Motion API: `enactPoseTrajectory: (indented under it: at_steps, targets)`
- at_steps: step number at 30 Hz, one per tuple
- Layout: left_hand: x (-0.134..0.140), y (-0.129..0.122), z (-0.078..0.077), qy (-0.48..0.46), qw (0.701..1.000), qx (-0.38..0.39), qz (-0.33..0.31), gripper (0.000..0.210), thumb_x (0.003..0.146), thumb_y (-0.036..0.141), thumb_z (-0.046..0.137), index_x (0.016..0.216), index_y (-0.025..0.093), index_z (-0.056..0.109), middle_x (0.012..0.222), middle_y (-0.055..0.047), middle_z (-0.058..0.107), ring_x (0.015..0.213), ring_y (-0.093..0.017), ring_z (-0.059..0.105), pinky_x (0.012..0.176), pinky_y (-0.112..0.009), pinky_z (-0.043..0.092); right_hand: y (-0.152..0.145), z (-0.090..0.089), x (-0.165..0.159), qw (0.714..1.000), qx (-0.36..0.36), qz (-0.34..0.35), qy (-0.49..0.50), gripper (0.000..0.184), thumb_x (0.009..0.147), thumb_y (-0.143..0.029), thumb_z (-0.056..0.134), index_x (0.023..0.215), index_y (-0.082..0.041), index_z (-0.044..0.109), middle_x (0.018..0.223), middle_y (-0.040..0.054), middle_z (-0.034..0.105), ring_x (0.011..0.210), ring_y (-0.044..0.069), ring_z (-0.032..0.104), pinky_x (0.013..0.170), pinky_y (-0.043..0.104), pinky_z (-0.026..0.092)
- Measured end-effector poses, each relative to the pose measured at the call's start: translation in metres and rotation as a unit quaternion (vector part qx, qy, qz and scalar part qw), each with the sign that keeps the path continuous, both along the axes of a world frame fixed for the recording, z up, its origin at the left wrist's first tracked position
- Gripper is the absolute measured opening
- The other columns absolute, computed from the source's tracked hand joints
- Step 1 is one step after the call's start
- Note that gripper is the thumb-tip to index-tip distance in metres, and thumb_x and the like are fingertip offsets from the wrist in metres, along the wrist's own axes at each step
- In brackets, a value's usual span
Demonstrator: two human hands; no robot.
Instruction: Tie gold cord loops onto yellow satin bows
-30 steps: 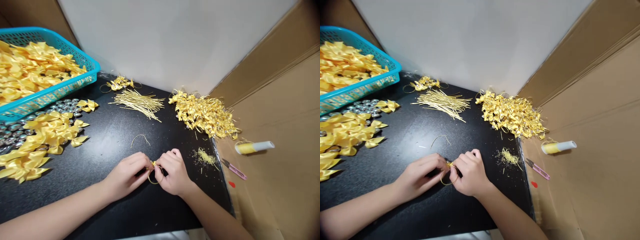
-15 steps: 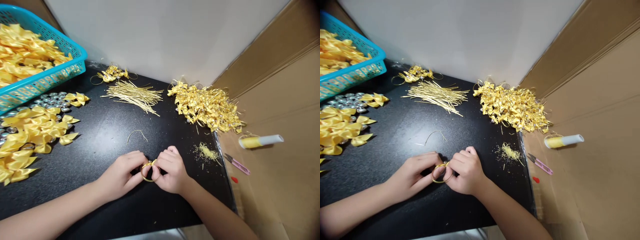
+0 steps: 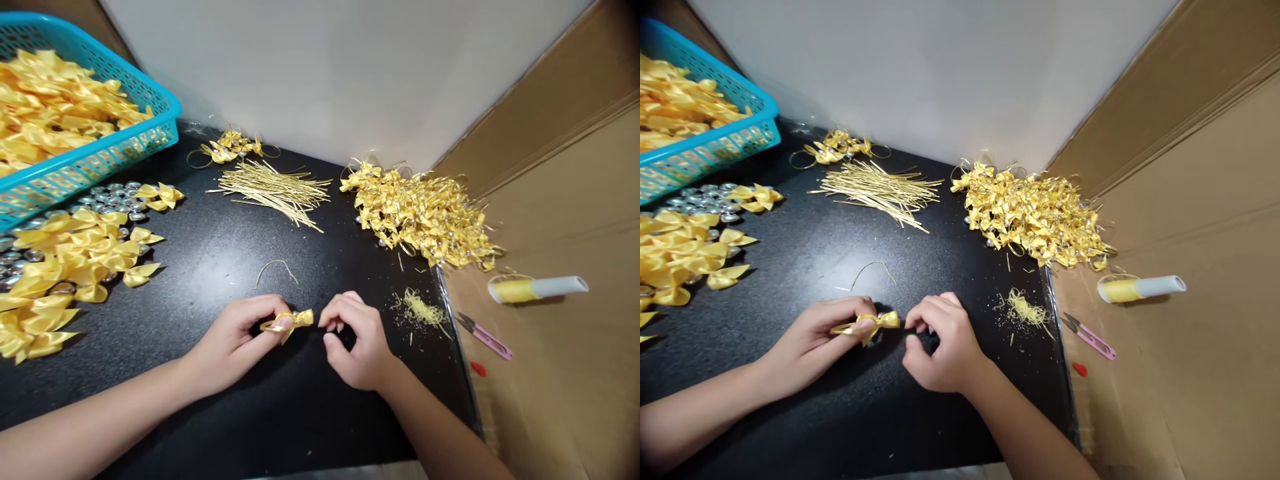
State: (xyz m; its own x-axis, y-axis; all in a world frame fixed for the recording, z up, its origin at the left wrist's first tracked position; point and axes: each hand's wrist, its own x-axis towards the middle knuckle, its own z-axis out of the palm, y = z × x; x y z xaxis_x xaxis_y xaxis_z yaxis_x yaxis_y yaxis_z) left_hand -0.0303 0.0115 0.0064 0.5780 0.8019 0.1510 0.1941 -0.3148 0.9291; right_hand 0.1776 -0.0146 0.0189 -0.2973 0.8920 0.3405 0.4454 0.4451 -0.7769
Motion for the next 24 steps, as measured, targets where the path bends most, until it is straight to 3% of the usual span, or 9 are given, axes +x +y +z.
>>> enactPoseTrajectory:
  at_steps: [3, 7, 11, 15, 20, 24]
  targets:
    - [-0.001, 0.002, 0.001, 0.011, 1.0, -0.008, -0.019, 0.024, 0.095, 0.018, 0.048, 0.073, 0.018, 0.057, 0.065, 0.004, 0.056, 0.059, -0.009, 0.052, 0.057, -0.018, 0.038, -0.001, 0.003, 0.0, 0.999, -0.044, -0.021, -0.004, 0.006, 0.081, -0.017, 0.051, 0.077, -0.021, 0.054, 0.064, -0.0035, 0.053, 0.06, 0.012, 0.049, 0.067, 0.028, 0.038]
    - [0.002, 0.002, 0.004, 0.023, 0.998, -0.038, -0.05, 0.026, 0.096, 0.019, 0.045, 0.071, 0.018, 0.055, 0.066, 0.004, 0.054, 0.06, -0.009, 0.051, 0.059, -0.019, 0.038, -0.003, 0.002, -0.006, 0.993, -0.114, 0.012, -0.01, 0.011, 0.091, -0.022, 0.052, 0.082, -0.02, 0.058, 0.069, -0.003, 0.059, 0.064, 0.012, 0.052, 0.071, 0.028, 0.037]
    - [0.007, 0.007, 0.011, 0.025, 0.996, -0.083, -0.027, 0.031, 0.096, 0.026, 0.044, 0.068, 0.018, 0.053, 0.065, 0.004, 0.052, 0.06, -0.01, 0.049, 0.059, -0.02, 0.038, 0.0, -0.003, -0.009, 0.98, -0.172, -0.013, 0.101, 0.027, 0.094, -0.026, 0.049, 0.068, -0.019, 0.055, 0.063, -0.0029, 0.054, 0.06, 0.012, 0.05, 0.064, 0.026, 0.037]
    - [0.017, 0.02, 0.016, 0.012, 0.993, -0.113, 0.018, 0.029, 0.093, 0.032, 0.045, 0.067, 0.019, 0.051, 0.063, 0.004, 0.049, 0.06, -0.012, 0.045, 0.056, -0.022, 0.036, 0.012, -0.012, -0.009, 0.963, -0.193, -0.055, 0.178, 0.031, 0.093, -0.031, 0.051, 0.065, -0.02, 0.052, 0.061, -0.0029, 0.051, 0.058, 0.011, 0.047, 0.059, 0.025, 0.035]
    - [0.036, 0.033, 0.008, -0.038, 0.988, -0.14, 0.058, 0.024, 0.088, 0.028, 0.047, 0.067, 0.018, 0.051, 0.062, 0.004, 0.048, 0.061, -0.012, 0.044, 0.058, -0.023, 0.036, 0.026, -0.025, -0.008, 0.937, -0.201, -0.095, 0.269, 0.035, 0.092, -0.036, 0.052, 0.061, -0.02, 0.046, 0.057, -0.0042, 0.045, 0.056, 0.011, 0.042, 0.057, 0.025, 0.034]
    - [0.04, 0.033, 0.003, -0.088, 0.977, -0.19, 0.036, 0.028, 0.091, 0.032, 0.049, 0.068, 0.017, 0.057, 0.064, 0.002, 0.052, 0.063, -0.013, 0.049, 0.062, -0.024, 0.041, 0.029, -0.027, -0.005, 0.923, -0.227, -0.06, 0.305, 0.039, 0.09, -0.045, 0.055, 0.062, -0.02, 0.047, 0.058, -0.004, 0.045, 0.055, 0.011, 0.041, 0.057, 0.024, 0.035]
